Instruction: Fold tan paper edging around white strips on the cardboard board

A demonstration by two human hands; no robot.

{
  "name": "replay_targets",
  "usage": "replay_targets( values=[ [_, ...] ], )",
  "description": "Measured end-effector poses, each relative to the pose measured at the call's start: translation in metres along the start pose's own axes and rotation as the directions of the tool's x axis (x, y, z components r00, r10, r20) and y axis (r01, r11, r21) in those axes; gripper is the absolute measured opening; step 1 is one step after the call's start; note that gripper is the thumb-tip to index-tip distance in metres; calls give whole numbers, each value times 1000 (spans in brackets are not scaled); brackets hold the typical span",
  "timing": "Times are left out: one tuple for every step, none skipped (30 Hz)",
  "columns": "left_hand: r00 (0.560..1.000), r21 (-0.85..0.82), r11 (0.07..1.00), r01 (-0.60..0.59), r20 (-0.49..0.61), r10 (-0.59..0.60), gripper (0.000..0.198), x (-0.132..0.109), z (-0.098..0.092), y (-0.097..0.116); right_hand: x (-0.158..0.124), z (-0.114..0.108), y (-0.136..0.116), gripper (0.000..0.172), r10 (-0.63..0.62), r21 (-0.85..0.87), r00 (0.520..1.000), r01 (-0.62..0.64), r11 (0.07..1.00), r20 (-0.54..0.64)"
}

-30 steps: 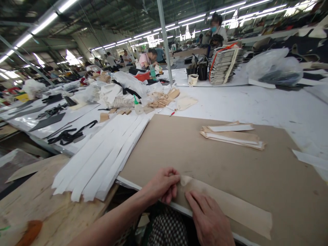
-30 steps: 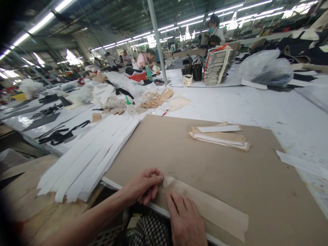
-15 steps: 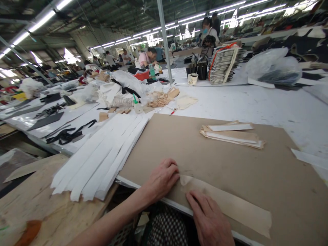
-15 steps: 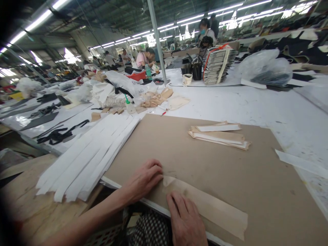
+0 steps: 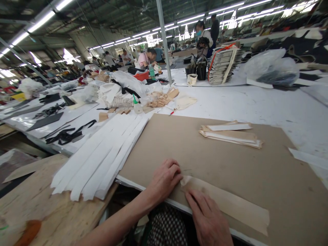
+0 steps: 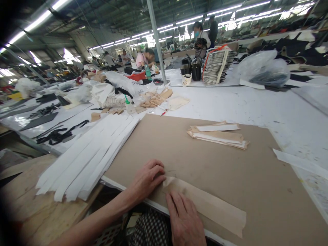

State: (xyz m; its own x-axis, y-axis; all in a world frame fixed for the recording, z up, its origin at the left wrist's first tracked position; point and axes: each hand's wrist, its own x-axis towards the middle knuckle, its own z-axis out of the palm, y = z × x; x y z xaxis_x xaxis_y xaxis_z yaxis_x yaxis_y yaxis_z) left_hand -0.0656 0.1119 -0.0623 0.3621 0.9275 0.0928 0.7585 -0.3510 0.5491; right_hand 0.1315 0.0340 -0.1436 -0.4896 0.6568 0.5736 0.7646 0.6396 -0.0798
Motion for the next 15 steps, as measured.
replay_targets(
  values=[
    [1000,-16,1000,1,1,-1,5,-1,0,1,0,0,0,45,-9,-5,1000,9,1000,0],
    [1000,-35,999,3,3,-3,8,-1,0,2,-1,0,-1,45,-3,-5,1000,3,1000,0],
    [1000,-58,998,5,5,-5,11,-2,-1,3,-1,0,-2,46,15,1,1000,-15,1000,-1],
    [1000,-84,996,9,10,-8,13,-2,-1,4,0,0,-3,46,33,13,999,-33,999,-7],
    [1000,-113,993,14,19,-12,15,-2,-2,4,0,1,-5,47,58,28,998,-58,998,-14],
    [999,-144,989,22,29,-18,17,-1,-3,4,0,1,-7,47,86,48,996,-85,995,-21],
    [999,-176,984,31,43,-24,19,0,-4,4,1,1,-9,47,103,68,994,-101,993,-28],
    [998,-208,977,42,61,-30,20,1,-5,3,2,1,-10,47,113,88,993,-108,990,-43],
    [996,-238,970,53,82,-34,21,3,-6,2,2,2,-12,47,122,107,991,-116,988,-59],
    [994,-266,962,63,106,-36,21,4,-7,0,3,3,-13,46,131,124,989,-121,985,-73],
    [991,-291,954,73,132,-35,21,5,-8,-2,4,3,-13,46,138,138,987,-125,982,-86],
    [987,-313,946,80,157,-32,22,6,-9,-5,4,3,-13,45,142,147,985,-128,981,-93],
    [984,-332,939,87,178,-28,23,7,-10,-7,5,3,-13,44,143,152,985,-128,980,-93],
    [980,-348,933,93,196,-25,25,8,-11,-9,6,3,-13,43,140,154,986,-125,980,-86],
    [978,-361,927,101,209,-25,28,8,-13,-10,6,3,-12,43,135,154,988,-123,980,-76]
  ],
)
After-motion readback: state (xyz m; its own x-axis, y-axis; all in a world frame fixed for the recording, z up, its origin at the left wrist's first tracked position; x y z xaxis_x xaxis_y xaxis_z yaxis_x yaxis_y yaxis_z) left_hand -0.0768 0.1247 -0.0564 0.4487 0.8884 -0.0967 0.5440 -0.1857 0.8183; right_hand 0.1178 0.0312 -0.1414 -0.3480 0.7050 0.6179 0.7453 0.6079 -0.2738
